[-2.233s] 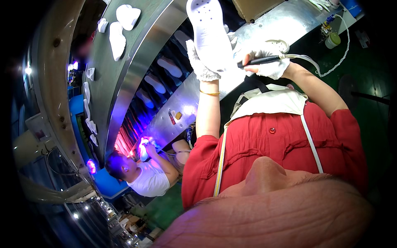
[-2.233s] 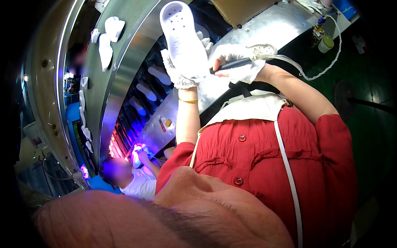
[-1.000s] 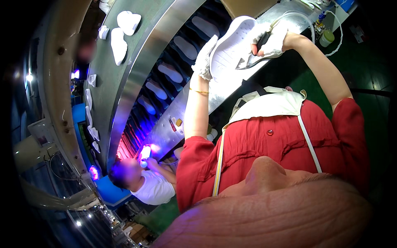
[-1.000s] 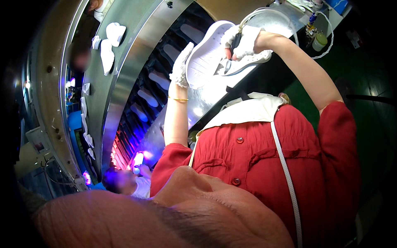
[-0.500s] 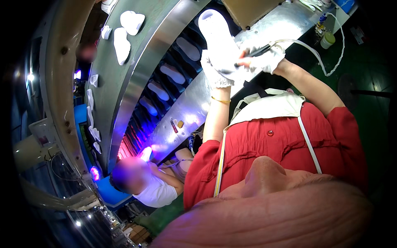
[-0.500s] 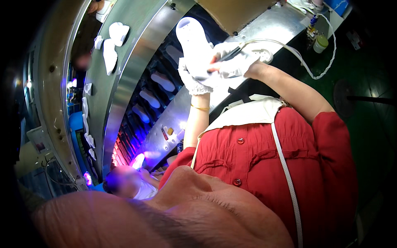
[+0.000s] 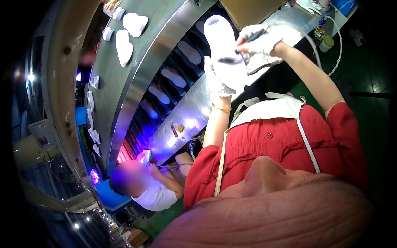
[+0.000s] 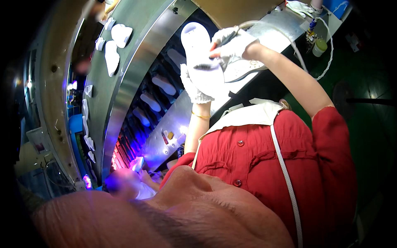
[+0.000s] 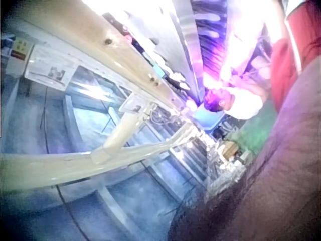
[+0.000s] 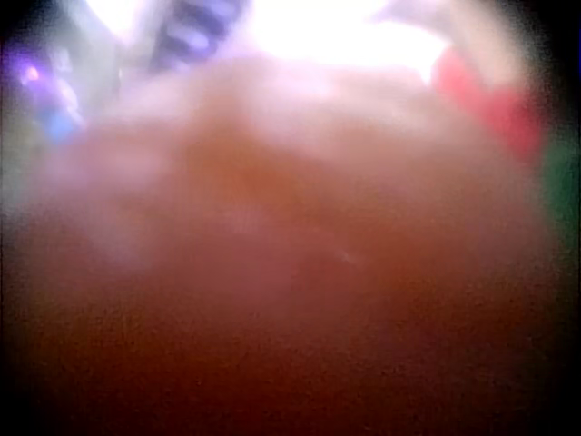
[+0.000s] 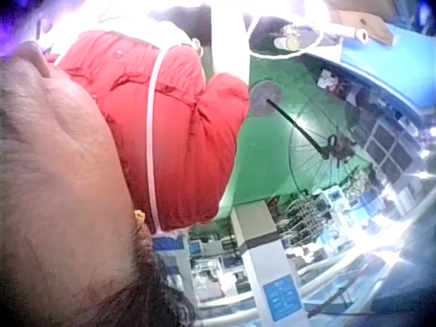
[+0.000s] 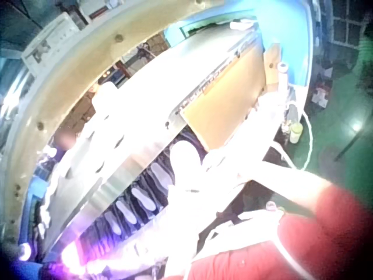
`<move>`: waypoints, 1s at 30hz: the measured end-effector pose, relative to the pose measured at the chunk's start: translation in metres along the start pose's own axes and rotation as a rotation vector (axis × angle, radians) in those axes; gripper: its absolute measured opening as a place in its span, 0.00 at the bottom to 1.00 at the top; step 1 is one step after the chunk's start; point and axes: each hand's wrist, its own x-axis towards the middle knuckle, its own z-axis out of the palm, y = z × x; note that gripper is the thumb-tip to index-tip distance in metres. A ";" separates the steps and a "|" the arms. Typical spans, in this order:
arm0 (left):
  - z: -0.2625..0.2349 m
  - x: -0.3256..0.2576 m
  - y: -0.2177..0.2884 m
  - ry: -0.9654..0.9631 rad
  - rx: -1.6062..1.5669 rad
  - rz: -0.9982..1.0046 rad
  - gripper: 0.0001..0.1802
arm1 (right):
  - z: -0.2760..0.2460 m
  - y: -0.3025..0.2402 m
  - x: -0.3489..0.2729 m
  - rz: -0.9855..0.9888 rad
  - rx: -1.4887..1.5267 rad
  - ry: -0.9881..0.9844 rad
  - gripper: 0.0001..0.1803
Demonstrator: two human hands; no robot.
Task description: The person wipes the bottom of shoe soles with a tool and then places the soles onto an assembly line conveyor.
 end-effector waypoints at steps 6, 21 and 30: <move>0.003 -0.002 -0.007 -0.036 0.009 -0.113 0.33 | -0.024 0.035 0.025 -0.140 0.001 0.349 0.08; -0.010 0.004 0.008 -0.035 0.101 -0.127 0.31 | -0.026 0.015 0.000 -0.485 -0.018 0.231 0.08; -0.009 0.009 0.016 -0.097 0.087 0.018 0.31 | -0.011 -0.015 -0.029 -0.521 -0.103 -0.008 0.12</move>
